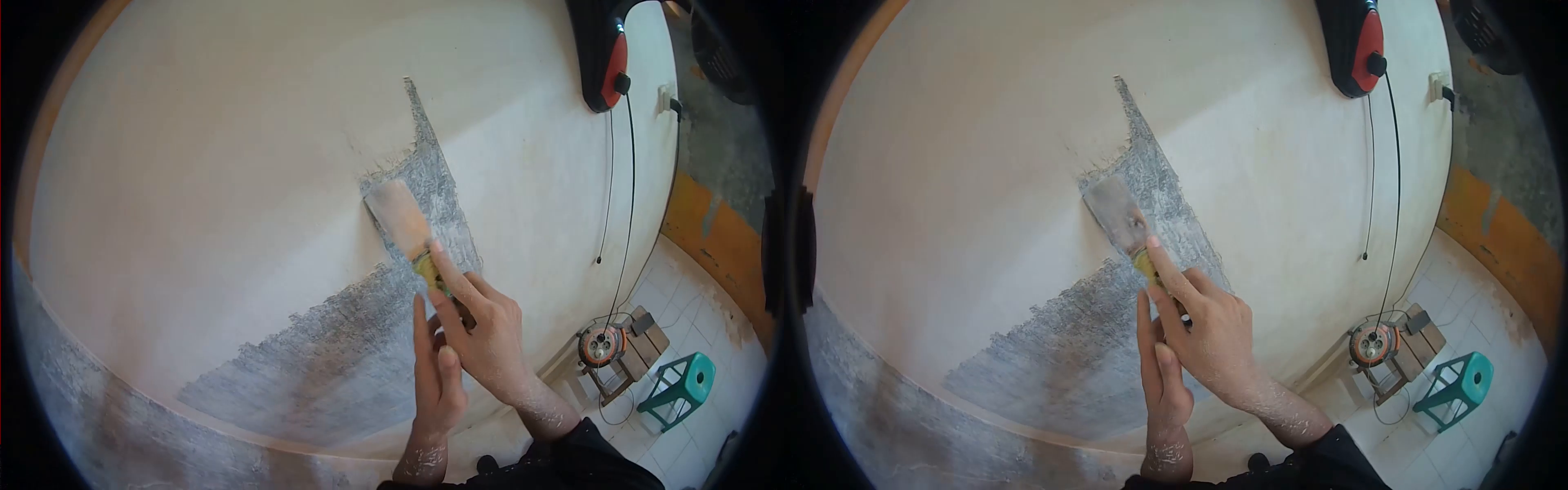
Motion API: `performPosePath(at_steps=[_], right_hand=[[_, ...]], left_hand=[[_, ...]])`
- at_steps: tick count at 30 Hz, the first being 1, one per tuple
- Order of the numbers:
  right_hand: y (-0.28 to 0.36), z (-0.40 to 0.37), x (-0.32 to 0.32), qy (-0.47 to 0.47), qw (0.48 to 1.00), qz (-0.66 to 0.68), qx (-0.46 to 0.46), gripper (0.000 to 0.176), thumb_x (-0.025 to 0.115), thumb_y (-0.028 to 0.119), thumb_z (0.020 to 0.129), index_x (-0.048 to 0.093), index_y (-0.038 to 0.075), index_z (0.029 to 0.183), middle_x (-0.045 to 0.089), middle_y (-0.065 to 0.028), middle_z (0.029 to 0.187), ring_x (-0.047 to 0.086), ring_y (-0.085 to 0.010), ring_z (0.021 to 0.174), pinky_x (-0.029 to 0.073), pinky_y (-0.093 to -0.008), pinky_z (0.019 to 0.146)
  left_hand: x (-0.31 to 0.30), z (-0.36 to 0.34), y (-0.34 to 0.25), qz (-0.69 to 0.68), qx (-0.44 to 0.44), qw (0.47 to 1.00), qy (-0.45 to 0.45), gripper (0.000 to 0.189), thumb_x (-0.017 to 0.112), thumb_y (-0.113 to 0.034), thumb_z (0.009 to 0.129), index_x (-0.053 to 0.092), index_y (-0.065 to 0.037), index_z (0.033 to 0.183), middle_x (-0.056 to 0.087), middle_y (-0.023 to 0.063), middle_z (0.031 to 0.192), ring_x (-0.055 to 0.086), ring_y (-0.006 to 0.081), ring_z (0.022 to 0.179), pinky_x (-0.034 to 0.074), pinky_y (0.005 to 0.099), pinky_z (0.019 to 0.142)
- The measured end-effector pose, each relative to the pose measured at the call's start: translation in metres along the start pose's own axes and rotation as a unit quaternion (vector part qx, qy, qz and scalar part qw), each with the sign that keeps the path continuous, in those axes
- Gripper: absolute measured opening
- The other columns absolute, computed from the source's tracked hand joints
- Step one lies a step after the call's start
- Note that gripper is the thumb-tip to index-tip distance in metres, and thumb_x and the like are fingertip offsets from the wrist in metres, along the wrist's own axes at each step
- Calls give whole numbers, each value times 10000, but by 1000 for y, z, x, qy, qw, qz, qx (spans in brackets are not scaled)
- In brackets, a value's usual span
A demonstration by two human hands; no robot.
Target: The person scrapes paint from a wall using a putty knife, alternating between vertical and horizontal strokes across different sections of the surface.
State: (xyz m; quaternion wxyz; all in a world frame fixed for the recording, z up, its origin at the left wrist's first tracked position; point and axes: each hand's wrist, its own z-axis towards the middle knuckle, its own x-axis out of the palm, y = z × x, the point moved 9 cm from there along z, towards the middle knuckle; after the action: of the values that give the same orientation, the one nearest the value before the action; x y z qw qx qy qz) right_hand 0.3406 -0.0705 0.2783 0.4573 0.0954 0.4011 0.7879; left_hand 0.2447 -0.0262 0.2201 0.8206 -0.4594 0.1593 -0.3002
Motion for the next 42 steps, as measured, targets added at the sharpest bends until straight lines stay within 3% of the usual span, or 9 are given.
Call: performPosePath(at_steps=[6,11,14,18,25,30,33,37,42], right_hand=[[2,11,-11,69,988,-83,-114,482,650,148,942,560,190,1414,708,-67,926,618,-226,882,477,-362,824],[-30,31,-28,154,953,233,-120,439,576,14,934,589,108,1363,533,-172,1352,554,-286,1090,469,-370,924],[-86,33,-79,-84,986,65,-126,404,545,33,938,587,15,1339,548,-196,1309,539,-309,1129,432,-387,968],[-189,-3,-86,-160,984,-72,-31,650,514,363,1014,296,48,1540,146,-252,1594,162,-401,1468,187,-561,1157],[-309,-39,-34,74,971,-211,-79,1027,497,597,961,-108,15,1552,-287,-300,1555,-339,-452,1415,-222,-663,1069],[-319,-40,-32,112,972,-197,-70,1015,492,567,975,-115,-18,1540,-295,-328,1537,-359,-477,1394,-245,-669,1046],[-318,-34,-30,105,973,-187,-82,994,483,546,986,-121,-20,1538,-298,-335,1532,-361,-487,1389,-251,-676,1034],[-316,-39,-32,94,974,-189,-79,985,462,562,989,-146,23,1546,-306,-278,1557,-339,-445,1418,-231,-640,1072],[-318,-37,-30,103,975,-180,-84,982,459,554,994,-137,-5,1539,-313,-329,1528,-367,-487,1385,-247,-684,1030]], left_hand=[[31,26,-19,54,3,989,-140,694,193,-455,1079,88,41,1553,245,224,1564,299,296,1441,283,411,1160],[16,22,-50,330,151,871,-331,525,498,-102,1033,328,16,1515,622,207,1279,631,171,1054,505,261,833],[23,23,-65,414,175,829,-331,464,556,-100,1008,458,31,1442,663,211,1221,653,178,1002,517,282,826],[41,29,-83,427,114,825,-353,417,592,-95,988,536,29,1382,677,216,1198,663,168,1017,520,295,861],[51,37,-87,454,187,776,-396,412,647,-82,948,582,9,1345,736,168,881,703,118,768,529,256,609],[56,37,-108,455,90,791,-398,369,647,-95,952,614,11,1305,746,190,918,712,113,806,526,237,611],[56,34,-104,471,171,766,-402,340,643,-103,959,633,13,1279,746,196,944,716,117,818,526,232,618],[47,28,-107,400,31,814,-420,308,648,-115,962,660,12,1242,748,189,956,713,117,826,536,244,655],[52,33,-105,421,127,796,-417,310,647,-132,968,660,7,1245,744,191,992,711,121,854,536,233,685]])
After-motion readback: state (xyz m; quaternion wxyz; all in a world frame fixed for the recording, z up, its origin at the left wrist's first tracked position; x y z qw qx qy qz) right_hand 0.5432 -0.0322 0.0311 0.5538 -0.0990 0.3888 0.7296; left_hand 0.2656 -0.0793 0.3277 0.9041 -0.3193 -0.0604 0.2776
